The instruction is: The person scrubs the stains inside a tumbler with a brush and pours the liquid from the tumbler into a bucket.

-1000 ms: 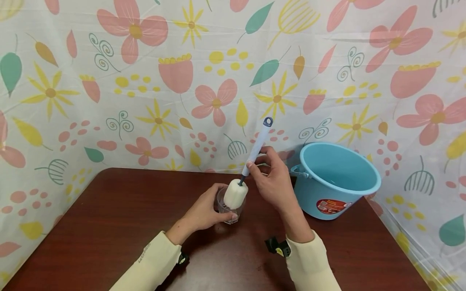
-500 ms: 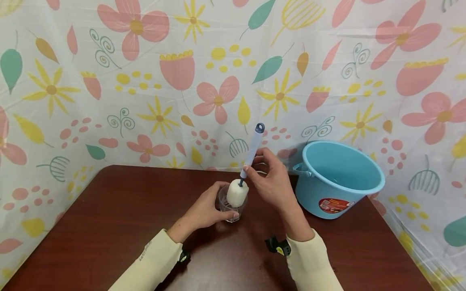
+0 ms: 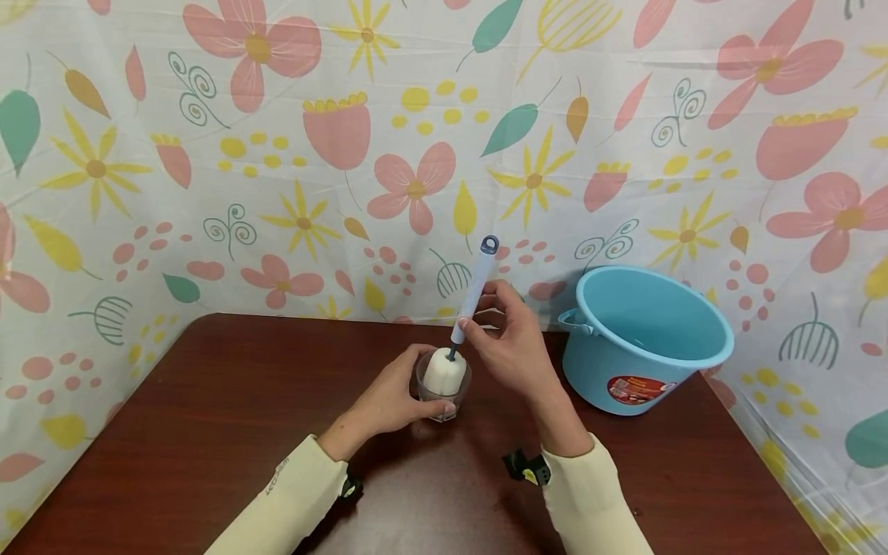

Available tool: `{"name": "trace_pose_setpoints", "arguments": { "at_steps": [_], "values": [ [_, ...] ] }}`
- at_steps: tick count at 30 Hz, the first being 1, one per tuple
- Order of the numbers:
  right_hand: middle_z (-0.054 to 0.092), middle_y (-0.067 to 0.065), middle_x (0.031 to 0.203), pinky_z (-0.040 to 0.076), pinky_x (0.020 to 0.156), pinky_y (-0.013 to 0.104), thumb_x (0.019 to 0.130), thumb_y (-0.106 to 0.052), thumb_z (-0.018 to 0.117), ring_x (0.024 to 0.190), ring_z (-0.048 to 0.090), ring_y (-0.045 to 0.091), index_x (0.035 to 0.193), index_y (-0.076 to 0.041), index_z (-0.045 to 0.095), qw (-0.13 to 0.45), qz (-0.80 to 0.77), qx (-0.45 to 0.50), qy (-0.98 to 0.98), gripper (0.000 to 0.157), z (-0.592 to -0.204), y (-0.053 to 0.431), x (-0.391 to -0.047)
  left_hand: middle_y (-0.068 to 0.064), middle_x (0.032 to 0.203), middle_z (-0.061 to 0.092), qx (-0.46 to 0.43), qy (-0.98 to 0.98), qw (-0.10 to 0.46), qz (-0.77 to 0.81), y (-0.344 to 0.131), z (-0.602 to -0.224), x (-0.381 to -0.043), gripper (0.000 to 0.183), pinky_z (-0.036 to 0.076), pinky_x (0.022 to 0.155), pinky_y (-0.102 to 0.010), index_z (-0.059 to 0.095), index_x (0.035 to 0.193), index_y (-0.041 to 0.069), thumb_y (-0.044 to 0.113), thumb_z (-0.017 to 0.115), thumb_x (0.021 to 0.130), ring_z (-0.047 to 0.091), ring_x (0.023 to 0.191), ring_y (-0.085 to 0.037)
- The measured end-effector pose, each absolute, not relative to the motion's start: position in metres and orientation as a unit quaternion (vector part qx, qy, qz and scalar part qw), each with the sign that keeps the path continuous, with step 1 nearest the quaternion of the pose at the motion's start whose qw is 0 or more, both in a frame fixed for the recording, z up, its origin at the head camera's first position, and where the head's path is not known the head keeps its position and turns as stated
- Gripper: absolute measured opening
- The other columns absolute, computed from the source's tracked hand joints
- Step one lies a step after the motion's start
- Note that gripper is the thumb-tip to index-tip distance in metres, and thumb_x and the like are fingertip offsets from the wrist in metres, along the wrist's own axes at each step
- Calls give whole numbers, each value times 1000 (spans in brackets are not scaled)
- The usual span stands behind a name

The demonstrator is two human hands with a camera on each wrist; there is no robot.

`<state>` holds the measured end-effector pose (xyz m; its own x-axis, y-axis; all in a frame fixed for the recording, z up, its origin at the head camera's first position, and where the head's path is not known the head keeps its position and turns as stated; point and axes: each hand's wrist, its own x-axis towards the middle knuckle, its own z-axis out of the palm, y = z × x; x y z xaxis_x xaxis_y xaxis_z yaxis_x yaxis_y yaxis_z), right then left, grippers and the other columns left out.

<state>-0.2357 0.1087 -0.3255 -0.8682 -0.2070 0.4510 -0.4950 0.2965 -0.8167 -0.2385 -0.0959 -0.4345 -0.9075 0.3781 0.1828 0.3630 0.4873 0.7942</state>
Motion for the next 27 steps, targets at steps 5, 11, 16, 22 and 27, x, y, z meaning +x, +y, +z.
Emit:
{"name": "trace_pose_setpoints", "arguments": {
  "at_steps": [5,11,16,22,27],
  "values": [
    [65,20,116,55,95,54,92,1,71,101,68,37,129,-6,54,122,546,214,-800,42,-316,102,-226,7,133,57,213,863,5,457,-95,-434,-239,84,48,100,-37,44,141,22,45,89,75,59,114,-9],
    [65,22,113,55,94,54,93,2,68,99,71,39,130,-4,54,108,543,217,-804,40,-305,97,-213,6,132,57,212,864,7,457,-95,-434,-238,84,48,100,-37,44,141,22,45,89,75,59,113,-10],
    [64,23,111,56,92,55,93,2,67,99,72,40,128,-4,54,99,549,219,-801,38,-305,95,-212,7,133,56,210,866,7,454,-96,-434,-238,84,48,99,-37,44,142,22,46,89,75,58,114,-10],
    [65,24,110,58,88,54,93,3,66,101,72,39,126,-2,54,93,544,226,-803,36,-308,95,-215,7,133,56,213,864,5,456,-96,-434,-238,84,48,100,-37,44,142,22,46,89,75,58,114,-10],
    [65,23,110,59,84,51,94,2,67,100,73,38,127,-2,54,90,539,226,-806,36,-325,98,-229,7,133,56,218,862,5,458,-96,-434,-238,83,48,99,-36,44,141,22,45,89,76,58,114,-9]
  ]
}}
